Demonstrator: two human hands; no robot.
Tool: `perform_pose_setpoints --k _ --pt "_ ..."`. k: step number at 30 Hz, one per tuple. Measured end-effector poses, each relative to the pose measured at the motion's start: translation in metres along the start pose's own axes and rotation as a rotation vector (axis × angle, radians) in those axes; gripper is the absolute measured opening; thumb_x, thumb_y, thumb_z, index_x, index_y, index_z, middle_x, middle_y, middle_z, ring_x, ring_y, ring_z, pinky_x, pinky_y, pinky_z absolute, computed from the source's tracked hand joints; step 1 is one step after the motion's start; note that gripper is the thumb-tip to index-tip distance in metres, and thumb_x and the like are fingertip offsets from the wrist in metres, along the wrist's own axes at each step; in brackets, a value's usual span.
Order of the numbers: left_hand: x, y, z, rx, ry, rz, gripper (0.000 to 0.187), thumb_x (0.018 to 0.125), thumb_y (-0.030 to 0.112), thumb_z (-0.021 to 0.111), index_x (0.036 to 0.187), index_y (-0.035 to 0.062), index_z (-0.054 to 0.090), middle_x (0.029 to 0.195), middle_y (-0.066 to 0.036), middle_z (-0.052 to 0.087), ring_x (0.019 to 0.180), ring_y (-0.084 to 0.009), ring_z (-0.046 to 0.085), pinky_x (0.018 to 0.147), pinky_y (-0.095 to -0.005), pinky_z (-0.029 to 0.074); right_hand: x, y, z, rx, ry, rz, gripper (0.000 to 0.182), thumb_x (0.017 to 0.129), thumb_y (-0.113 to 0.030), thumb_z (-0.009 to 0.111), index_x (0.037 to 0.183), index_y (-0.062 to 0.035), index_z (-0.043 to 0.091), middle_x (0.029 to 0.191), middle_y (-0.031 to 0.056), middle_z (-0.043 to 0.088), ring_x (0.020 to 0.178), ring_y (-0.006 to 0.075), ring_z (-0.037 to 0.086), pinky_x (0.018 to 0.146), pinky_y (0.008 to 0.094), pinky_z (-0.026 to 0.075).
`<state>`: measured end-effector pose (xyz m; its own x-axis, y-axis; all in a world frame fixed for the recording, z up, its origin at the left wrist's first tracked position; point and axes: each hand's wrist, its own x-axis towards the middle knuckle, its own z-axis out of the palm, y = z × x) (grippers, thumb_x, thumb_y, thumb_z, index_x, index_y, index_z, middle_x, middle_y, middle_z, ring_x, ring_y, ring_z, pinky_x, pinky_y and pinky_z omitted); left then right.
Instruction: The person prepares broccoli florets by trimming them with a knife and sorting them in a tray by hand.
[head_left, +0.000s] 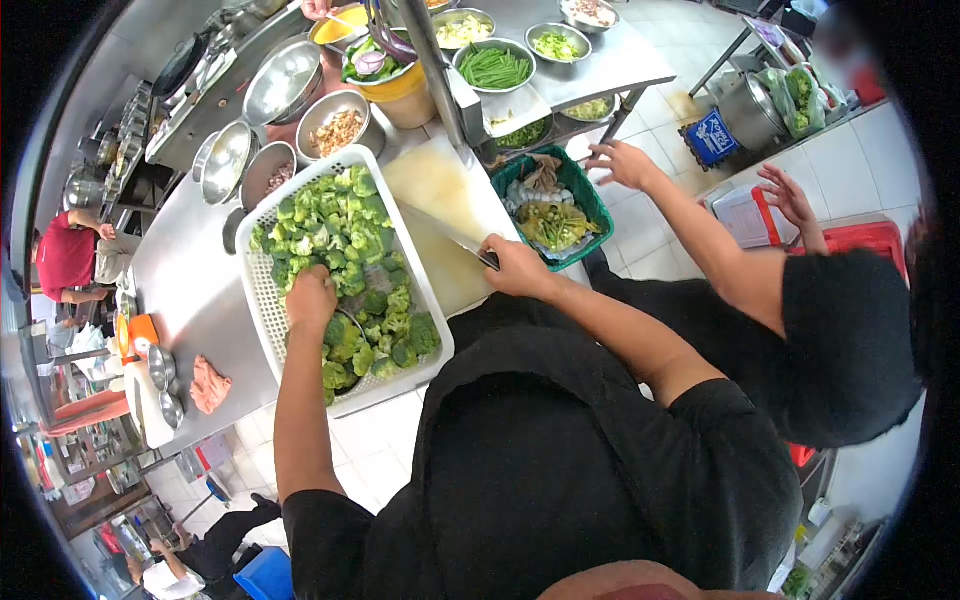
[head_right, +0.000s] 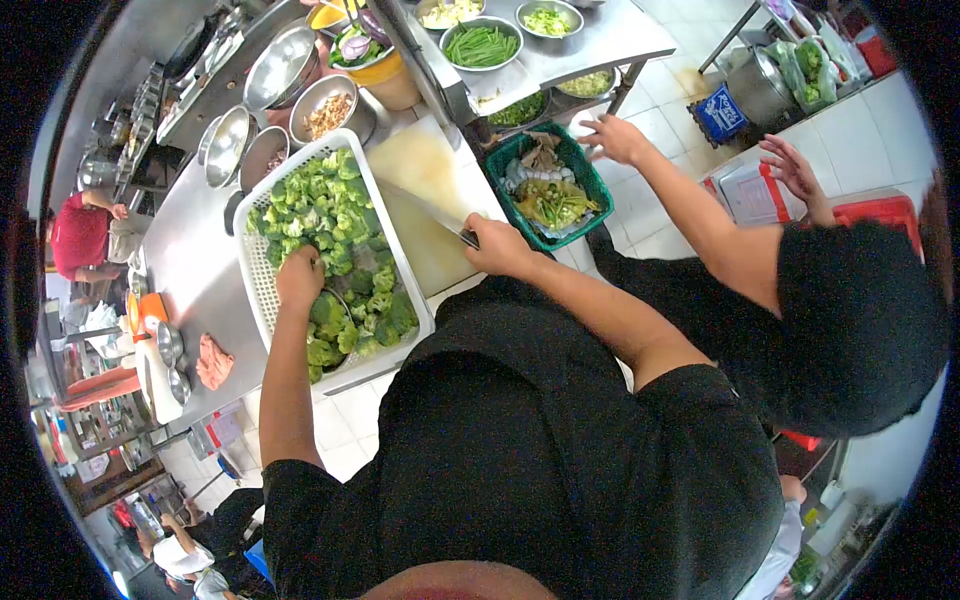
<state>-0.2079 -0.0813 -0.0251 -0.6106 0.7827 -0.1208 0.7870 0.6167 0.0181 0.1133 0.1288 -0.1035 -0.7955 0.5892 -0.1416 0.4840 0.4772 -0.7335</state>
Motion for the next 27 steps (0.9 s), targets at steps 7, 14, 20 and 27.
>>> perform_pose_setpoints --k 7,14,20,27 --pt "-0.009 -0.01 -0.002 -0.126 0.035 -0.02 0.015 0.08 0.015 0.067 0.091 0.0085 0.062 0.097 -0.016 0.064 0.086 -0.0364 0.065 0.074 -0.0473 0.053 0.0 0.002 -0.005 0.087 -0.021 0.028 0.03 0.08 -0.018 0.064 0.107 -0.0062 0.056 0.089 0.0218 0.069 0.086 0.0411 0.067 0.078 0.0483 0.052" --pt "-0.017 -0.029 -0.01 -0.617 0.124 -0.099 0.019 0.079 0.012 0.073 0.086 0.004 0.057 0.079 -0.011 0.06 0.07 -0.0254 0.06 0.065 -0.0368 0.049 -0.004 0.028 -0.009 0.207 0.018 -0.061 0.034 0.079 -0.012 0.058 0.111 -0.0031 0.05 0.088 0.0286 0.063 0.083 0.0457 0.063 0.073 0.0486 0.05" --pt "-0.036 -0.03 -0.02 -1.323 0.31 -0.255 0.014 0.088 0.005 0.067 0.09 0.0058 0.054 0.076 0.002 0.055 0.069 -0.0069 0.053 0.064 -0.0246 0.051 0.002 0.027 -0.029 0.403 -0.075 -0.065 0.038 0.085 -0.012 0.06 0.122 -0.0005 0.059 0.089 0.0077 0.065 0.082 0.0155 0.059 0.077 0.029 0.048" --pt "-0.058 0.015 -0.036 -1.96 0.404 -0.294 0.007 0.093 0.002 0.059 0.094 0.0086 0.056 0.082 -0.004 0.062 0.071 -0.0146 0.063 0.079 -0.0416 0.063 0.007 -0.045 -0.085 0.761 -0.303 -0.042 0.046 0.099 -0.013 0.056 0.144 -0.0045 0.048 0.079 -0.0037 0.051 0.059 0.0035 0.045 0.053 0.0204 0.037"
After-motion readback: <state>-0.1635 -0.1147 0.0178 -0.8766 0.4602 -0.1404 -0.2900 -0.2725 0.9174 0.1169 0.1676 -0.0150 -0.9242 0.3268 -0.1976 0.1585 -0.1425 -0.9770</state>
